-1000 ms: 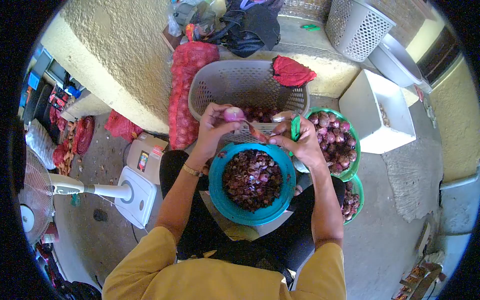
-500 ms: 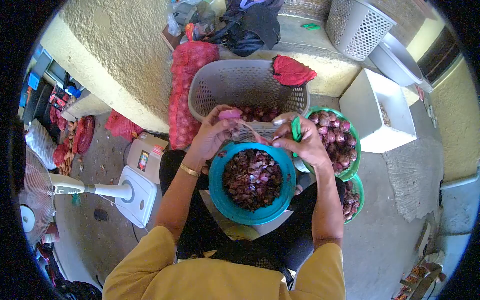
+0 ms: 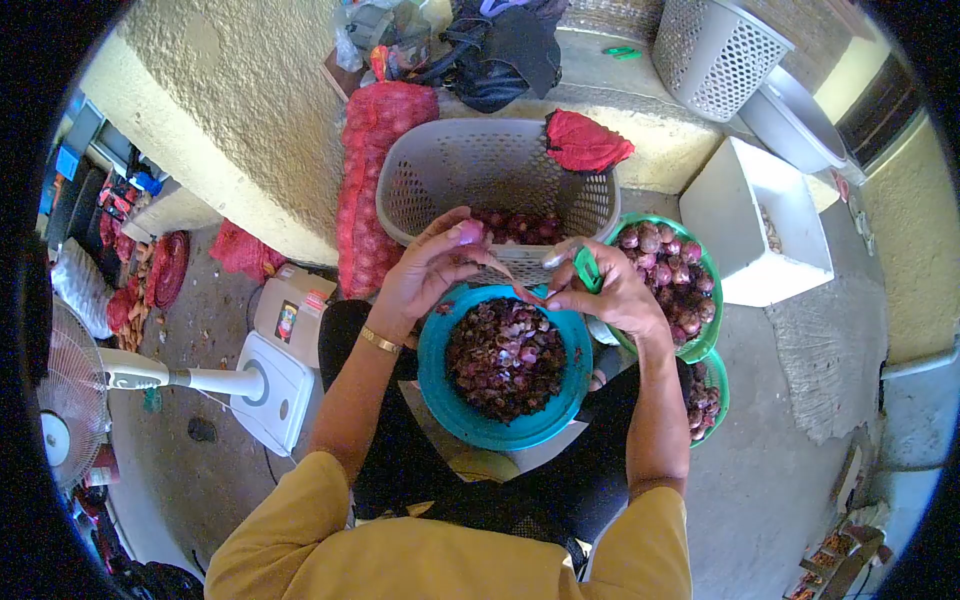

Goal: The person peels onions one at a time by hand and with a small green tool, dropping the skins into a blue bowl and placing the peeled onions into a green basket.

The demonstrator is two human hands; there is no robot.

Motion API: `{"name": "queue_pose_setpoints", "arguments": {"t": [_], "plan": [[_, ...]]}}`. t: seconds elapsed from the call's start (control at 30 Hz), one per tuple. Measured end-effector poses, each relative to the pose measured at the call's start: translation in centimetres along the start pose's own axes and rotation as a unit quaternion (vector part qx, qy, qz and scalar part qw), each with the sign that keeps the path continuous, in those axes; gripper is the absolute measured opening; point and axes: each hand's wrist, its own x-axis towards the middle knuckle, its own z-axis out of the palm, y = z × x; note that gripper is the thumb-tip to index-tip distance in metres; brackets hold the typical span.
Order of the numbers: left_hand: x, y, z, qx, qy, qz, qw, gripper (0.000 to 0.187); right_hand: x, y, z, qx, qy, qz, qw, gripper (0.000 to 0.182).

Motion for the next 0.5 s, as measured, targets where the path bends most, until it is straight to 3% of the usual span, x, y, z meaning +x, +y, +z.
{"name": "queue_pose_setpoints", "arguments": {"t": [0.27,0.33,0.5], "plan": [[0.2,0.2,-1.7,0.052,0.040,0.055,0.996,0.035,-0.3,0.1,0.1,-0.011,-0.045,-0.005,0.999,0.048],[0.0,0.5,-1.1,0.009,0.048,0.060,0.997,0.030,-0.4,-0.2,0.1,-0.009,-0.083,0.045,0.995,0.049],[-0.1,0.2,-1.8,0.058,0.058,0.019,0.996,0.040,-0.6,-0.2,-0.3,0.013,-0.071,0.063,0.995,0.049]]}}
